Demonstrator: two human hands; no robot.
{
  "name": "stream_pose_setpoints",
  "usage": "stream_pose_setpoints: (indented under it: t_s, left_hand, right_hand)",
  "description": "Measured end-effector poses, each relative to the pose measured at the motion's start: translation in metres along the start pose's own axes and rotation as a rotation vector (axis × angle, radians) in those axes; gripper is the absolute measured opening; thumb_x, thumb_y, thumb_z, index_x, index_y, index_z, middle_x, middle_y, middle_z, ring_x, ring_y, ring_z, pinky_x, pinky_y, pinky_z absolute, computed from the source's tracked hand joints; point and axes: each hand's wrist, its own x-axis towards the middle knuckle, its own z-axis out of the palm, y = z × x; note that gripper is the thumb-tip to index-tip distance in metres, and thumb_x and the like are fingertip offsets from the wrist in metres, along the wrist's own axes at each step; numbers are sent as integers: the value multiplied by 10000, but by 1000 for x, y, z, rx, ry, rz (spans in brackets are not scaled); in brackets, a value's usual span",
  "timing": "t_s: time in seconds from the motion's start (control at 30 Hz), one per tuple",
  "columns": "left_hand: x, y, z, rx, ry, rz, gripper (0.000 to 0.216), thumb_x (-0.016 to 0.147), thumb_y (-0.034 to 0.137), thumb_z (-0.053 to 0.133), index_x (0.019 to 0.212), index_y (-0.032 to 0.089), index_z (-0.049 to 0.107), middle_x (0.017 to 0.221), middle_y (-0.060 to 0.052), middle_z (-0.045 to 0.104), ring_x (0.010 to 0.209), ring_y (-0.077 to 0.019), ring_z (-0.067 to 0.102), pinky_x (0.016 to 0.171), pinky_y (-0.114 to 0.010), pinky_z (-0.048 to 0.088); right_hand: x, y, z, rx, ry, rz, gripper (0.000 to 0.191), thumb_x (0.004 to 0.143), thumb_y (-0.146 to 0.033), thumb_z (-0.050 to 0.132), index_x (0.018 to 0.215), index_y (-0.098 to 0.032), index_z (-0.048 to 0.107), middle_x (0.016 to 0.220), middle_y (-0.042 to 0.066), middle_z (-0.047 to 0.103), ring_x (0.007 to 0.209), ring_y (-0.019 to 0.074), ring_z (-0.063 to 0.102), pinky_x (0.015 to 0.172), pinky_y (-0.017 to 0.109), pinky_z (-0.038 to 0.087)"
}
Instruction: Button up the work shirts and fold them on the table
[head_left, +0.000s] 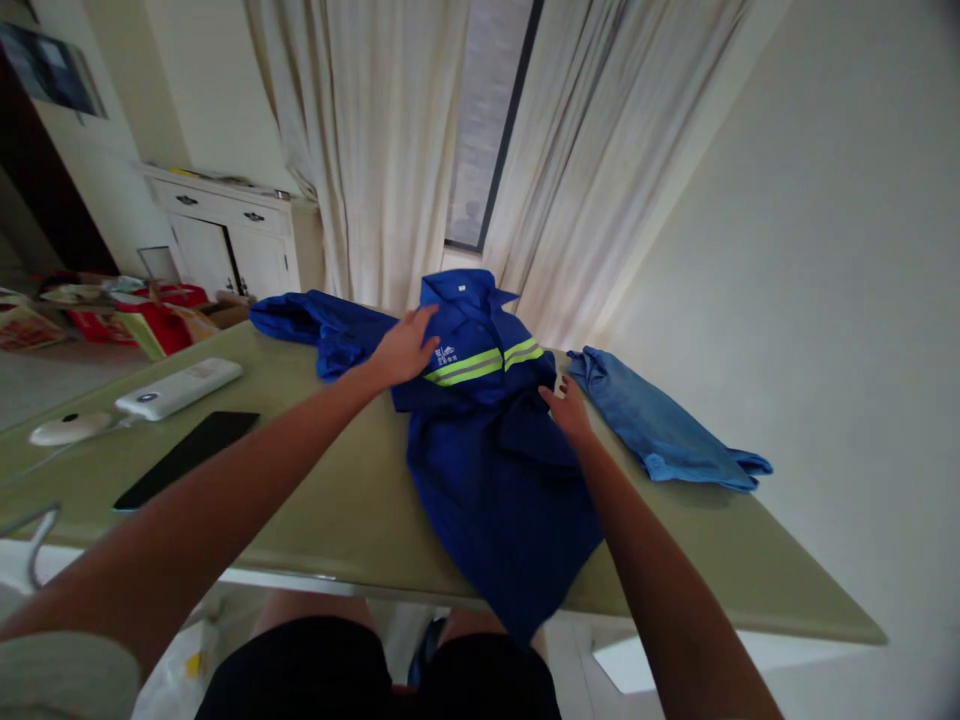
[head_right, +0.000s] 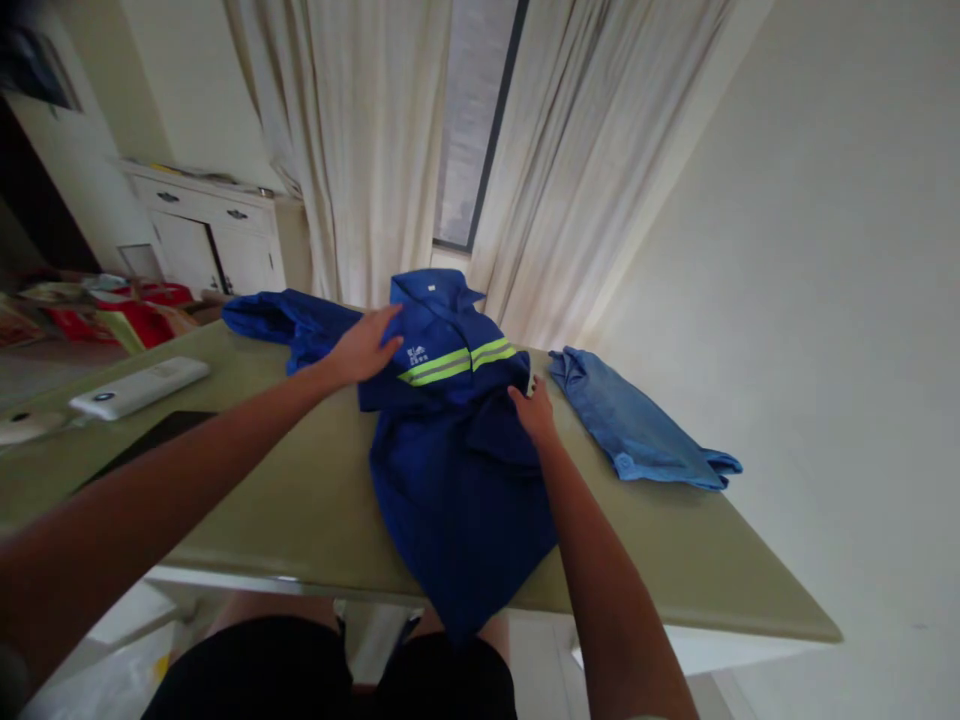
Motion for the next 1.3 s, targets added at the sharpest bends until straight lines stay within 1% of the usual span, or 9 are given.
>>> stream_pose_setpoints:
  t_s: [0.1, 0.23, 0.37, 0.53, 0.63, 0.73, 0.93, 1.13, 1.3]
  left_hand:
    - [-54, 7, 61, -15, -233, 82, 559, 991, 486, 565, 1450, 165, 572, 1431, -129, 643, 1313, -273, 603, 1146, -388, 442]
    - [-118, 8, 106, 100, -541, 147, 785, 968, 720, 433, 1592, 243, 430, 1679, -153, 340, 1553, -341, 324, 1270, -532, 212]
    - [-124, -18, 85, 124, -643, 153, 773, 962, 728, 420, 1618, 320, 373, 1721, -107, 240, 1588, -328, 237, 1276, -546, 142]
    - [-93, -77, 26, 140, -811, 66, 781, 695, 624, 784, 1396, 309, 640, 1507, -108, 590, 1338, -346, 580, 1108, -433, 436]
    - [-82, -89, 20, 125, -725, 34, 494, 839, 625, 624, 1131, 247, 750, 1184, -92, 747, 1086, -288, 695, 981, -374, 511]
    - [-86, -84, 41, 117, -504, 80, 522, 962, 579, 444, 1225, 208, 702, 1270, -121, 701, 1186, -290, 650, 1077, -404, 472]
    - [-110, -89, 71, 246, -328, 0, 646, 992, 576, 399, 1459, 143, 514, 1424, -190, 587, 1288, -366, 574, 1102, -512, 445]
    - [-87, -115, 48, 268, -216, -256, 532, 908, 488, 588, 1279, 108, 574, 1223, -212, 685, 1157, -370, 655, 1005, -465, 507]
    - [-49, -126, 26, -29, 96, -540, 207, 796, 318, 719, 892, 145, 658, 863, -132, 703, 970, -361, 702, 926, -485, 544]
  right_hand:
    - [-48, 25, 14, -19, -132, 58, 585, 949, -466, 580, 1419, -118, 555, 1399, 216, 629, 1234, 311, 651, 1015, 443, 524]
    - [-94, 33, 8, -126, -187, -23, 440, 1008, -412, 527, 1346, -146, 616, 1379, 169, 649, 1289, 301, 607, 1132, 459, 449]
    - [-124, -3, -25, -419, -310, -106, 294, 1036, -328, 485, 1196, -172, 677, 1210, 176, 697, 1161, 318, 648, 993, 424, 513]
    - [-160, -65, -68, -442, -664, -294, 212, 1032, -271, 483, 1064, -230, 689, 990, 102, 709, 890, 255, 707, 784, 356, 538]
    - [-156, -78, -72, -270, -582, -396, 327, 991, -357, 604, 1303, -264, 635, 1213, 114, 676, 1091, 282, 677, 914, 410, 543]
    - [-137, -74, -54, -174, -497, -505, 585, 938, -299, 693, 1490, -252, 505, 1428, 142, 570, 1279, 296, 579, 1058, 457, 486]
    - [-114, -54, -47, -56, -568, -643, 162, 1008, -185, 536, 1033, -212, 694, 1029, 88, 684, 996, 231, 624, 946, 383, 492]
    - [-103, 14, -102, 416, -289, -209, 231, 958, -440, 570, 904, -227, 641, 847, 34, 635, 815, 209, 574, 764, 327, 465]
    - [-145, 50, -119, 555, -622, 25, 353, 885, -516, 642, 720, -205, 610, 678, -5, 561, 692, 177, 525, 663, 294, 414]
